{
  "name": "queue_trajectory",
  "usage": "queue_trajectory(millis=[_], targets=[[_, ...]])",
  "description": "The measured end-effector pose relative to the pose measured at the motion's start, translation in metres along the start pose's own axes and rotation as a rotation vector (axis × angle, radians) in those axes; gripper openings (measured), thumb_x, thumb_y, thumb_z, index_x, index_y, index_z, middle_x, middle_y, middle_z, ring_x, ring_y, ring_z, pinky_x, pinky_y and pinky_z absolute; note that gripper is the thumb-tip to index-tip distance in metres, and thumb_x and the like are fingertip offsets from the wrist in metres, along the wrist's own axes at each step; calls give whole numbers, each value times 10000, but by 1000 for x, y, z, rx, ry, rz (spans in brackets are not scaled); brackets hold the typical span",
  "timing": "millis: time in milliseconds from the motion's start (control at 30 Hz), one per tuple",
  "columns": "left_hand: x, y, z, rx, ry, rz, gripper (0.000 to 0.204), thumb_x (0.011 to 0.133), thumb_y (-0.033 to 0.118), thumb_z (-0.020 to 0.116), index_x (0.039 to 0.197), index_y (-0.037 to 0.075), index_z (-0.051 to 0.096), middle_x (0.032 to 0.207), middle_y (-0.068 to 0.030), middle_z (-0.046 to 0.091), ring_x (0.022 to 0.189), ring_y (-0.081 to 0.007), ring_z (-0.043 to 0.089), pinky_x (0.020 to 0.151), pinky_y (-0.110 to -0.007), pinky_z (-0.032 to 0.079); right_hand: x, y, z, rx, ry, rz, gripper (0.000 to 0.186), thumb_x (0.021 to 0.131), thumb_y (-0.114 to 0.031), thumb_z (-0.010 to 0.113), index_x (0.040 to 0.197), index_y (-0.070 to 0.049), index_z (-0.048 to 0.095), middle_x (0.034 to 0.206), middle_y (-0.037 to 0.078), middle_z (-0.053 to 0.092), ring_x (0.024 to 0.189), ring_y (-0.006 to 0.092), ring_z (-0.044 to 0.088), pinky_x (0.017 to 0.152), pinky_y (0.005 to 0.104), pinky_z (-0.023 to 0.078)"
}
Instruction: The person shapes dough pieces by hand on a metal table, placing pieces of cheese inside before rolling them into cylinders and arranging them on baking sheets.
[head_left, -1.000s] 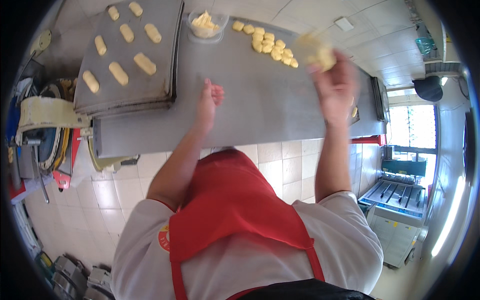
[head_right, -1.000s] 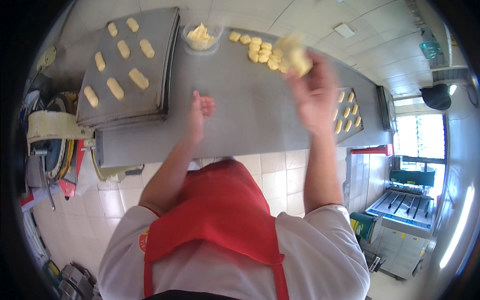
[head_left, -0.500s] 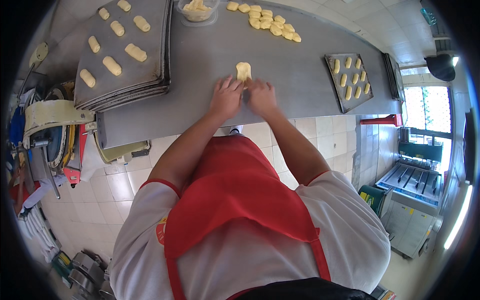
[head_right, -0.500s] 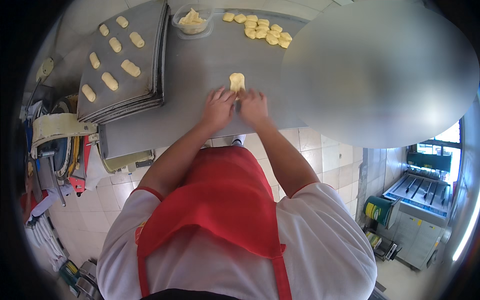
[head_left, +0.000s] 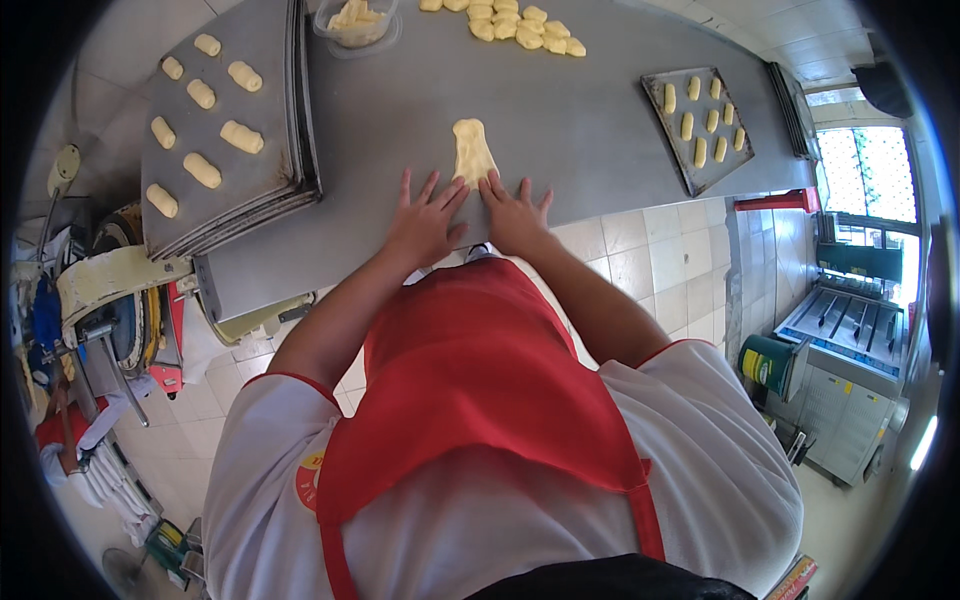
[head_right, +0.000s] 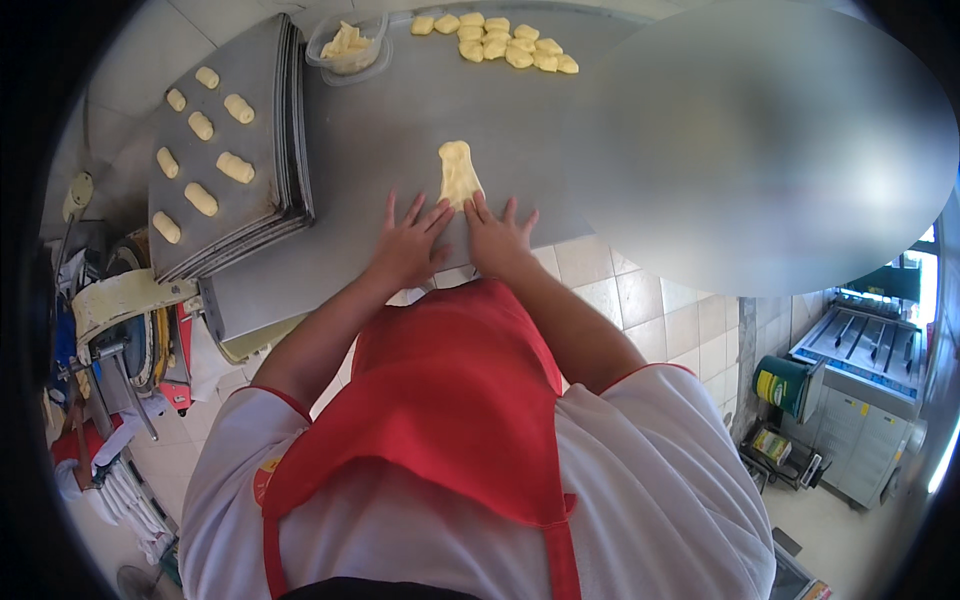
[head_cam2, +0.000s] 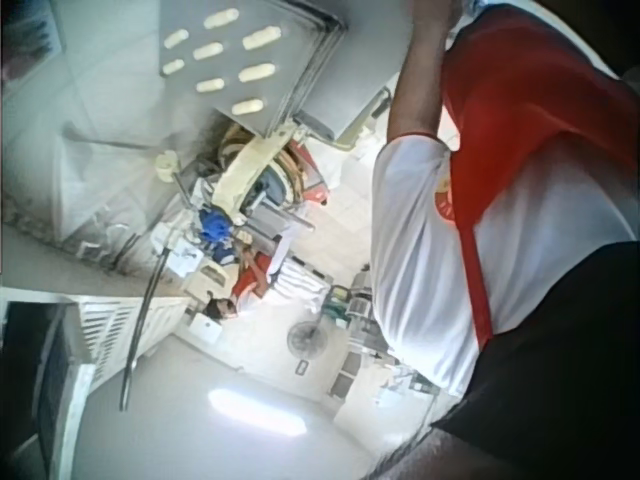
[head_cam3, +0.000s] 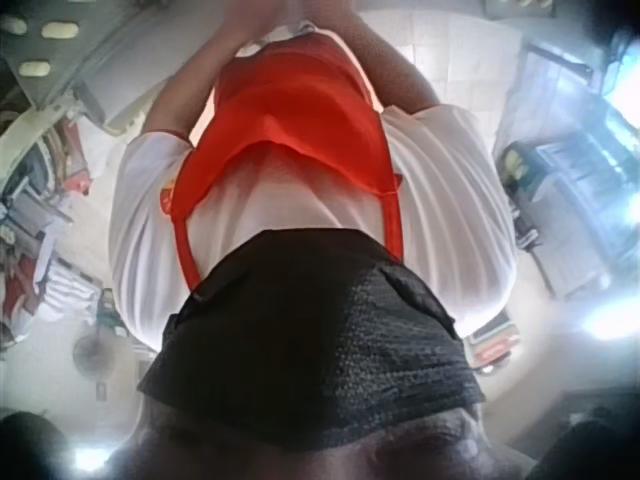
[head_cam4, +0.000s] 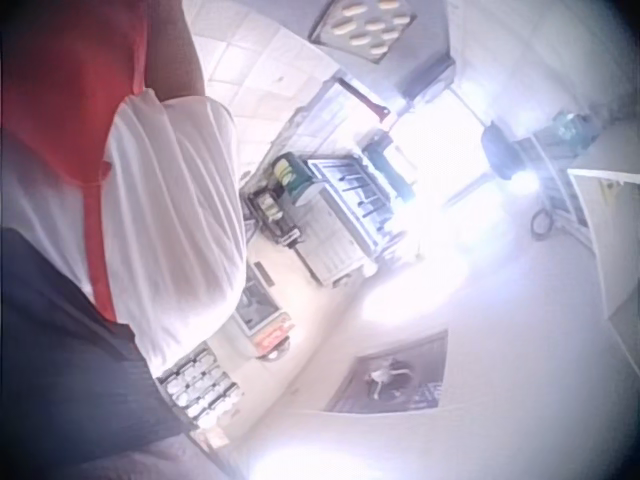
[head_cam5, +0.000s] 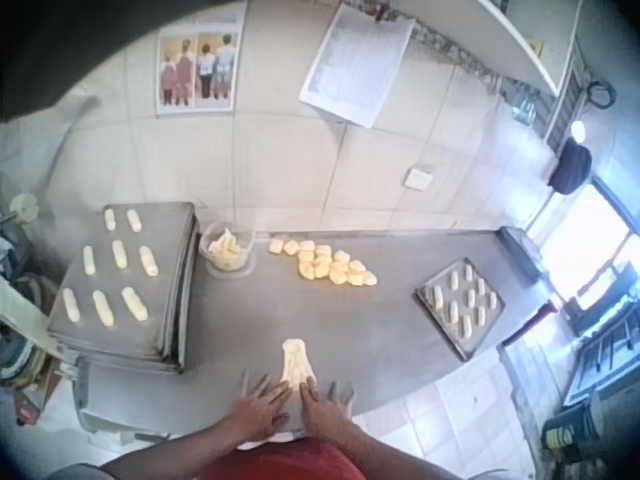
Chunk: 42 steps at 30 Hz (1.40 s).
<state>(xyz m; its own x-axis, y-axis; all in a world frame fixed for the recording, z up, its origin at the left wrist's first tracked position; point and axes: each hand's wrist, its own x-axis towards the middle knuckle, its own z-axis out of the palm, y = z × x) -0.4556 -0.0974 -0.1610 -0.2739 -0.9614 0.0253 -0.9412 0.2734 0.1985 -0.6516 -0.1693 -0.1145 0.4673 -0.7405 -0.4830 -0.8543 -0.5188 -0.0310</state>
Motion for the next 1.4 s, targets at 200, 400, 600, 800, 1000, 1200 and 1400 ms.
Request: queue_trajectory(millis=[200, 400, 600, 800, 1000, 1200, 1400], targets=[[-8, 7, -26, 22, -142, -3, 792, 1038, 583, 567, 1682, 152, 406, 1739, -31, 418, 1617, -368, 345, 1314, -704, -6, -19, 10, 11, 15, 10, -4, 790, 1040, -251, 568, 1746, -165, 226, 1842, 20, 128, 1601, 590, 204, 1187, 875, 150], [-13, 11, -23, -11, -285, -35, 790, 1034, 538, 601, 1676, 119, 407, 1736, -54, 420, 1614, -368, 350, 1322, -687, 2, -16, 12, -14, 120, 42, -113, 806, 982, -232, 632, 1710, -104, 311, 1671, 147, 432, 1523, 474, 411, 1184, 726, 329], [-2, 17, -35, 51, -352, -2, 651, 1032, 440, 637, 1595, 130, 532, 1621, -98, 564, 1500, -336, 526, 1330, -670, 60, 16, 20, 14, 180, -10, -275, 642, 952, -171, 630, 1578, -71, 530, 1277, 160, 680, 1180, 366, 682, 997, 576, 523], [90, -48, -120, -529, -324, -595, 383, 1023, 358, 689, 1304, 106, 759, 1088, -155, 809, 1013, -338, 771, 1058, -461, 555, 48, 103, -29, 905, 149, -341, 435, 966, -26, 624, 1388, -80, 715, 1261, 177, 699, 1087, 339, 729, 910, 462, 603], [195, -206, -161, -253, 357, -771, 295, 1027, 226, 730, 1257, 44, 762, 1103, -169, 808, 982, -310, 790, 876, -386, 611, 122, 205, -61, 1099, 331, -88, 226, 953, -112, 802, 1155, -15, 777, 907, 120, 754, 811, 223, 745, 727, 346, 586], [269, -291, -158, -139, -31, -608, 315, 946, 124, 776, 1253, 51, 765, 1145, -158, 797, 1045, -320, 769, 939, -415, 598, 171, 248, -52, 1018, 402, -146, 171, 986, -170, 787, 1010, -3, 757, 809, 119, 729, 679, 224, 710, 631, 355, 554], [288, -292, -154, -201, -251, -682, 350, 930, 99, 798, 1274, 60, 745, 1155, -146, 765, 1044, -302, 743, 924, -402, 589, 176, 248, -41, 921, 503, -205, 152, 1005, -139, 751, 962, 7, 738, 802, 133, 717, 645, 248, 703, 597, 359, 545]])
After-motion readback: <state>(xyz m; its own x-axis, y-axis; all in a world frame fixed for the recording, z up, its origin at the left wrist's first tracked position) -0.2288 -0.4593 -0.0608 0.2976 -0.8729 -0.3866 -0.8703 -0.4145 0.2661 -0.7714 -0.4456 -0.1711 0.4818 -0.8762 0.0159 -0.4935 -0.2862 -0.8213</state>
